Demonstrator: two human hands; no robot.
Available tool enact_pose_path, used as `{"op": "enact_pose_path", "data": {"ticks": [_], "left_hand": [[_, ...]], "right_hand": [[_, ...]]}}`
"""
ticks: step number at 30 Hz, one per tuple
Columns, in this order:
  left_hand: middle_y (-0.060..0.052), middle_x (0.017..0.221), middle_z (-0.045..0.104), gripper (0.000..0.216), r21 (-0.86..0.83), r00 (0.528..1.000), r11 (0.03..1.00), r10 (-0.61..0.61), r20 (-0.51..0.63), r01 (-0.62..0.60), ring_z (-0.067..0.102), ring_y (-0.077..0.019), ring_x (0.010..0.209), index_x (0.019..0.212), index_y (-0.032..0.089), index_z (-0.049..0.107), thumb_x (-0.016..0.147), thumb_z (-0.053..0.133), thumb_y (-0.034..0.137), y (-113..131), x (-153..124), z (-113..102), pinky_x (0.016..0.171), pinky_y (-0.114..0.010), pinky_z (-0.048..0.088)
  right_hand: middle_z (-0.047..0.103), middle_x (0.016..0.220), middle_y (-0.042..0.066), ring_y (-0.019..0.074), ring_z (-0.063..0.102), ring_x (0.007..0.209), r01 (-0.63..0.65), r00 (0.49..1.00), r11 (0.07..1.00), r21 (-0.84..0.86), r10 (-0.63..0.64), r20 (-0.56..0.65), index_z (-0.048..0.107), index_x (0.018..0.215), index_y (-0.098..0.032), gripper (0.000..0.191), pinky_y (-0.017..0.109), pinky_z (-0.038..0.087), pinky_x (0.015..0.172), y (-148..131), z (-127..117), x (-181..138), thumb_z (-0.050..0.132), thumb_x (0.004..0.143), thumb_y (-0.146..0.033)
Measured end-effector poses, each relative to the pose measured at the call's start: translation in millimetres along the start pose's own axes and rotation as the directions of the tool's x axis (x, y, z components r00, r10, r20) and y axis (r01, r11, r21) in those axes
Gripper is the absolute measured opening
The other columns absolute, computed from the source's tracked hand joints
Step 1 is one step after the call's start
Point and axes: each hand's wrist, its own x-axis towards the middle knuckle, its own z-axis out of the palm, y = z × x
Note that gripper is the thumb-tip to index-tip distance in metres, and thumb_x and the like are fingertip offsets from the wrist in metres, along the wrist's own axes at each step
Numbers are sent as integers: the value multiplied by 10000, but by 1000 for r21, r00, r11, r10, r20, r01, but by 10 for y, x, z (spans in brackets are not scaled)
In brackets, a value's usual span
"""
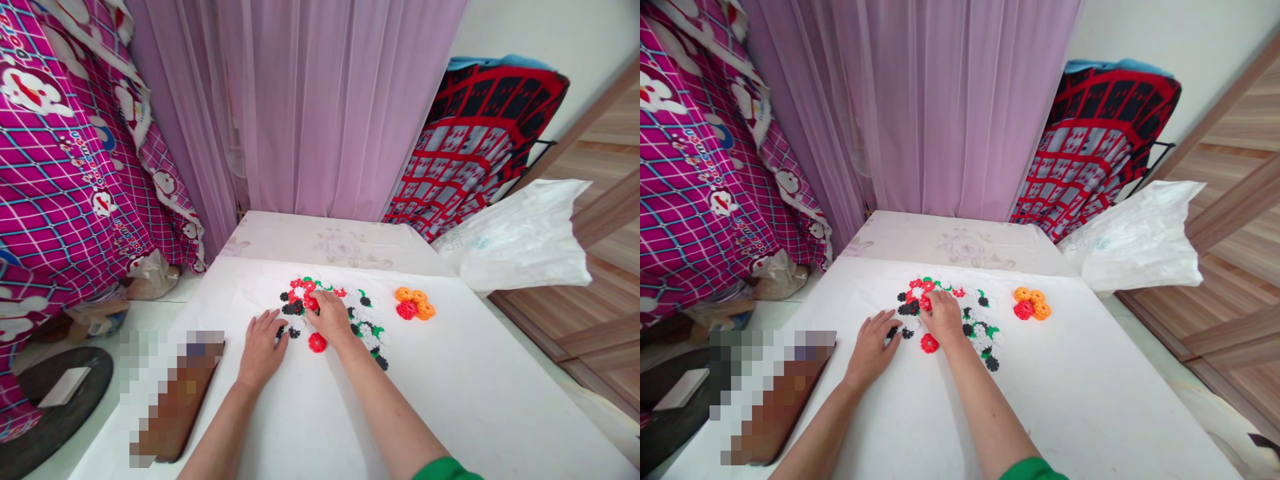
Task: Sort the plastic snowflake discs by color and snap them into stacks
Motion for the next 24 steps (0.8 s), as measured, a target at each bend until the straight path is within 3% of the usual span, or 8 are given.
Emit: {"op": "enact_pose_path", "data": {"ticks": [4,10,24], "left_hand": [[-68,1375,583,233,-10,1000,1000,3,-9,-3,461,-283,1342,1045,267,646,877,485,277,7,5,-4,1128,-575,293],[-61,1364,592,225,-11,1000,1000,8,-17,-8,462,-295,1339,1026,273,652,870,491,271,14,10,-3,1121,-594,294],[-59,1386,574,229,0,1000,1000,0,9,0,445,-287,1355,1051,264,636,881,483,277,13,4,-8,1129,-574,285]], "right_hand": [[698,952,34,207,609,894,-39,990,983,177,63,-129,656,937,-230,184,328,471,837,76,-60,-367,613,759,-210],[688,969,30,193,602,909,82,984,962,259,-36,-175,628,858,-239,129,331,473,847,2,-94,-880,612,755,-163],[682,992,31,195,588,914,122,980,971,206,-84,-180,652,893,-231,147,327,464,850,-27,-60,-876,627,769,-156]]}}
